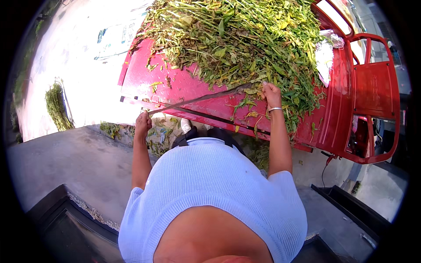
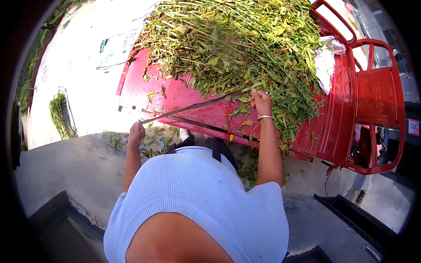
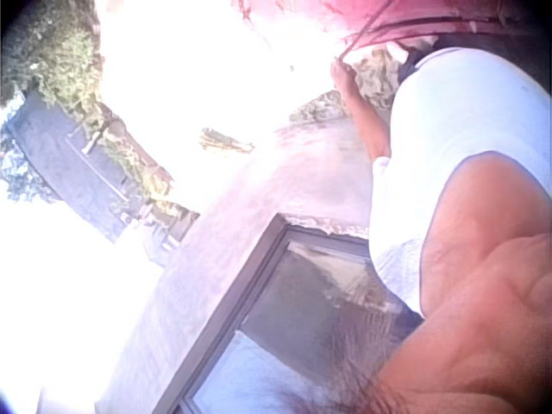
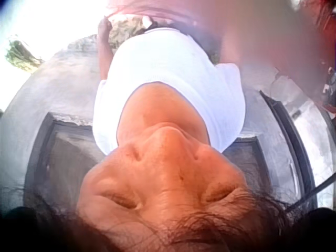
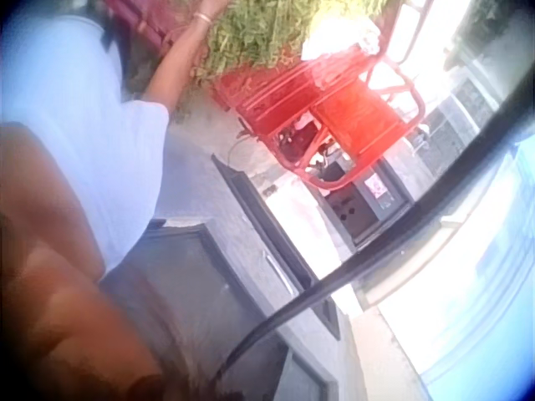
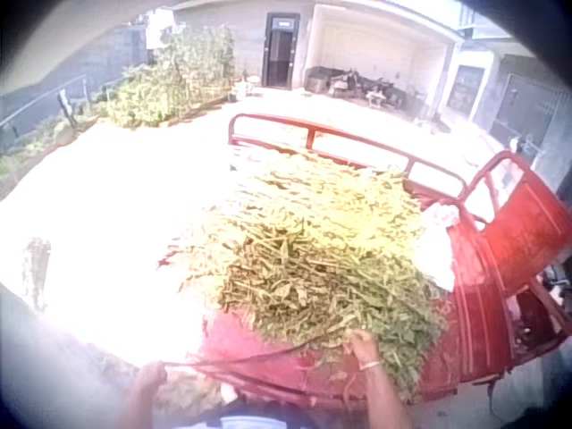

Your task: The person stands at the back of a red three-wheeled vehicle and sorts through a large pile of green leafy plants. They pick up bundles of plants, inspect them, and place them on the ground or back into the vehicle. The person also handles a dark, dried material found within the pile.

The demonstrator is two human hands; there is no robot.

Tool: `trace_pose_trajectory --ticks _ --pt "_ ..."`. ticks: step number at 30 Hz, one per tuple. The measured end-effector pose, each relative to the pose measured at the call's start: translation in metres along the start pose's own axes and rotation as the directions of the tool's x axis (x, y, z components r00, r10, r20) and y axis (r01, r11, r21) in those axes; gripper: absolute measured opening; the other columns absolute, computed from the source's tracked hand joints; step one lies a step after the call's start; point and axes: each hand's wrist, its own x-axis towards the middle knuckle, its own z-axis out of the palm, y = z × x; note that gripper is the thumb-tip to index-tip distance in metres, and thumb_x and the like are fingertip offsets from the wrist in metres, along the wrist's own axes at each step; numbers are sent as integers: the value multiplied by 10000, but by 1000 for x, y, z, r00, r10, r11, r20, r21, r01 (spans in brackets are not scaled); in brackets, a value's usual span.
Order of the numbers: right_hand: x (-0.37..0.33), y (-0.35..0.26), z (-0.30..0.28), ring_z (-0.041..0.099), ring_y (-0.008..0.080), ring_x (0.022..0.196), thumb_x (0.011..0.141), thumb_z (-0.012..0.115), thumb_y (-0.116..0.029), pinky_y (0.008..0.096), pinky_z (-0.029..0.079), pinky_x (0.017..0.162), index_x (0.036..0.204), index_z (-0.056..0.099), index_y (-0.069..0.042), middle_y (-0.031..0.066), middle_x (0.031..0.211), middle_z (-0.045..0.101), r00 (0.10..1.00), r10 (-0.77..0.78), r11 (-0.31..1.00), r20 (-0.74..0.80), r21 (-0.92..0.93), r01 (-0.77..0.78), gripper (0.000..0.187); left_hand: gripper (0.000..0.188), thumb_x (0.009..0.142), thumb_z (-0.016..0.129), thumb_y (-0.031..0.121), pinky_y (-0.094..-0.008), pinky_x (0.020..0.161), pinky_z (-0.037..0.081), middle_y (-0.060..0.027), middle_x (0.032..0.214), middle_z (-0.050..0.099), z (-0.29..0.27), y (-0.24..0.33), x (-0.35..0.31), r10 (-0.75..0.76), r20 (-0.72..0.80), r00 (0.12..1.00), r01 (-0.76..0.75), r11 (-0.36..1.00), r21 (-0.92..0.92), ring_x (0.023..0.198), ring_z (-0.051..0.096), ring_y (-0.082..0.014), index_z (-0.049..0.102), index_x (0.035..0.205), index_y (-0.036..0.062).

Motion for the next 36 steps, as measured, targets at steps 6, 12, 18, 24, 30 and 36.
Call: trace_pose_trajectory --ticks 6,12,18,24,30,36 --pt "-41 -12 -6 475 98 484 893 561 -224 222 357 427 645 463 -60 -7 547 419 984 -15 998 -175 49 24 314 334 934 461 341 -211 455 328 12 620 472 6 1 25 -37 175 984 49 997 -65 499 394 -70 423 666 144" --pt "-95 0 -6 626 156 762 930 488 -259 251 444 510 786 534 -59 48 785 615 972 67 855 -223 515 59 250 330 907 513 363 -205 526 360 18 670 498 21 0 54 -147 237 960 213 936 -281 576 411 -64 451 697 116" --pt "-129 16 -12 534 137 625 950 411 -355 227 362 459 703 446 -124 17 700 540 997 -76 449 -1 893 35 341 416 927 451 397 -186 472 321 24 627 467 43 -3 61 -74 545 835 495 531 -687 450 343 -32 530 791 13" --pt "-155 61 -57 308 26 406 939 461 -299 230 227 366 640 358 -115 -49 496 307 984 65 978 -165 204 -30 366 392 959 305 440 -225 382 237 36 500 360 95 16 48 -159 292 943 331 540 -774 362 291 -59 378 683 171" --pt "-193 173 -163 464 438 581 881 484 -240 473 387 575 742 541 23 251 606 480 847 -340 641 -410 -760 -110 302 480 951 242 494 -232 375 232 32 447 276 138 41 25 -183 -169 969 -36 569 -821 356 268 -99 329 666 118" --pt "-454 386 -419 567 295 931 852 532 -412 428 449 799 1062 580 -42 166 1020 598 764 553 292 -331 -782 -550 429 425 952 328 439 -226 455 346 6 578 383 -2 91 2 248 -229 941 -337 711 -617 483 374 -94 361 670 123"
